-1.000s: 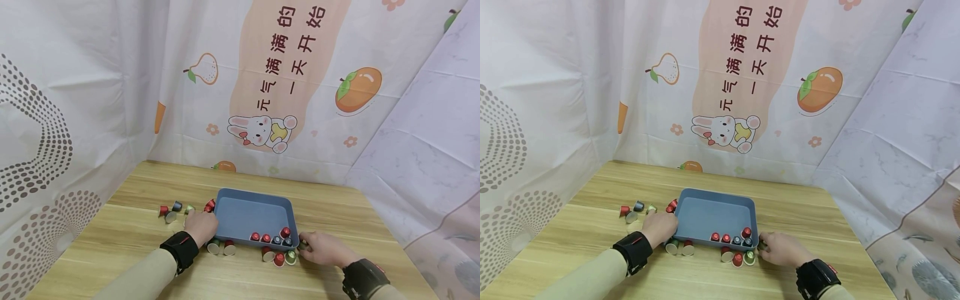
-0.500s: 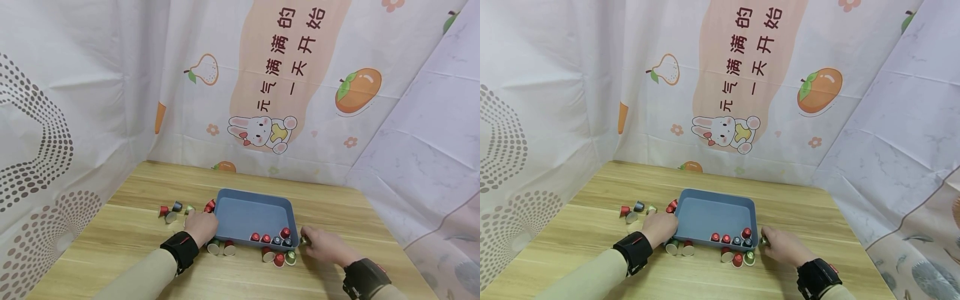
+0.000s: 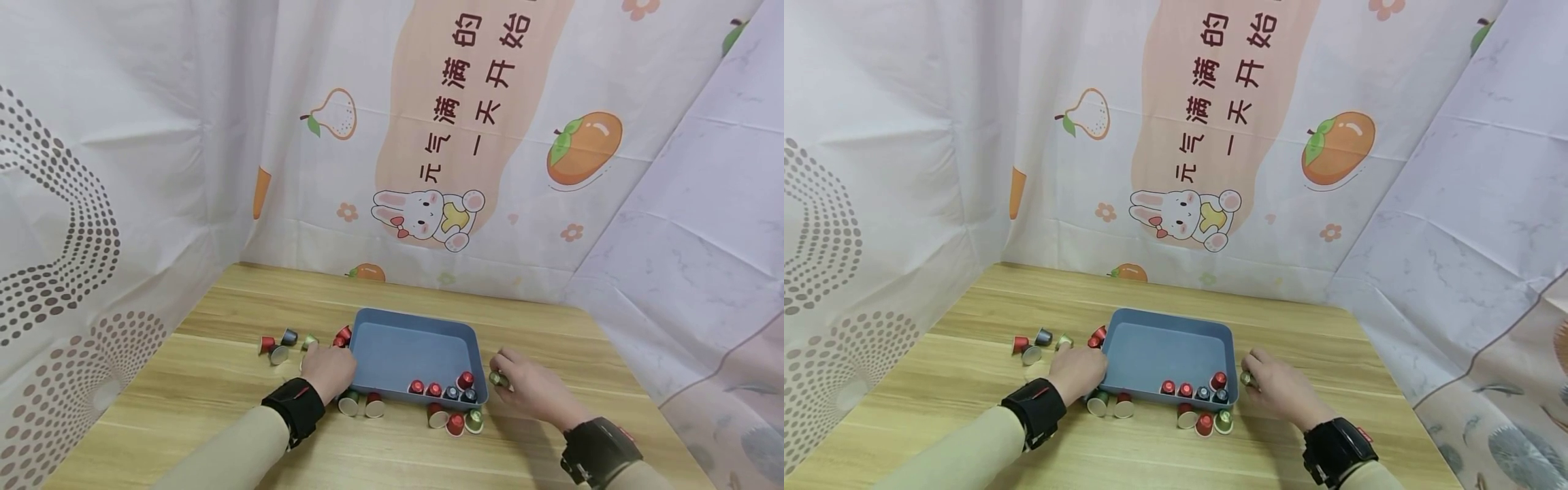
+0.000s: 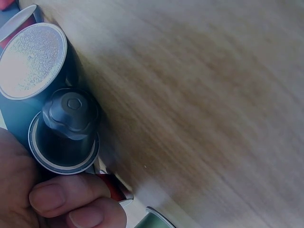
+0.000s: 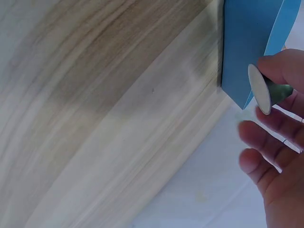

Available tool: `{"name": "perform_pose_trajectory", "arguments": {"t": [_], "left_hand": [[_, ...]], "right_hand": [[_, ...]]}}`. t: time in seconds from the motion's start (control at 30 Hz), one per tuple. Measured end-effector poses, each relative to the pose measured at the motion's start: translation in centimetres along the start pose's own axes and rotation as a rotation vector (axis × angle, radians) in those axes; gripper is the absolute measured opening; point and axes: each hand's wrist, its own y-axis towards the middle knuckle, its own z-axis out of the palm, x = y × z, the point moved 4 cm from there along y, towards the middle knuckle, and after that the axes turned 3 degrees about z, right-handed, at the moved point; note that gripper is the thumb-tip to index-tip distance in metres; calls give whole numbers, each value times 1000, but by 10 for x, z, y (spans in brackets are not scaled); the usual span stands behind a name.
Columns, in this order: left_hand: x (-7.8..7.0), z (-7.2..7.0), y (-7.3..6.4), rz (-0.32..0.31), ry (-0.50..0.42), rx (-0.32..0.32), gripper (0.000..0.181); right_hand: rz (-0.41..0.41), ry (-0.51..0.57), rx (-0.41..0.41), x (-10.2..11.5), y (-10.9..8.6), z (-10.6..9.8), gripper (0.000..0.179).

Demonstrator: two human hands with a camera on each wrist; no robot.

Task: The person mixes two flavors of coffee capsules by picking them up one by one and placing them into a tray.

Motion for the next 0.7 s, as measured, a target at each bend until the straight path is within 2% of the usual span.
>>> {"name": "perform_pose_trajectory", "arguments": {"t": [0.23, 0.7], "left_hand": [[0, 0, 1, 3, 6, 5, 34], [1, 0, 0, 7, -4, -8, 36]], "right_hand": [[-92, -26, -100, 3, 4, -3, 38], [-106, -3, -100, 8, 11, -5, 41]]}}
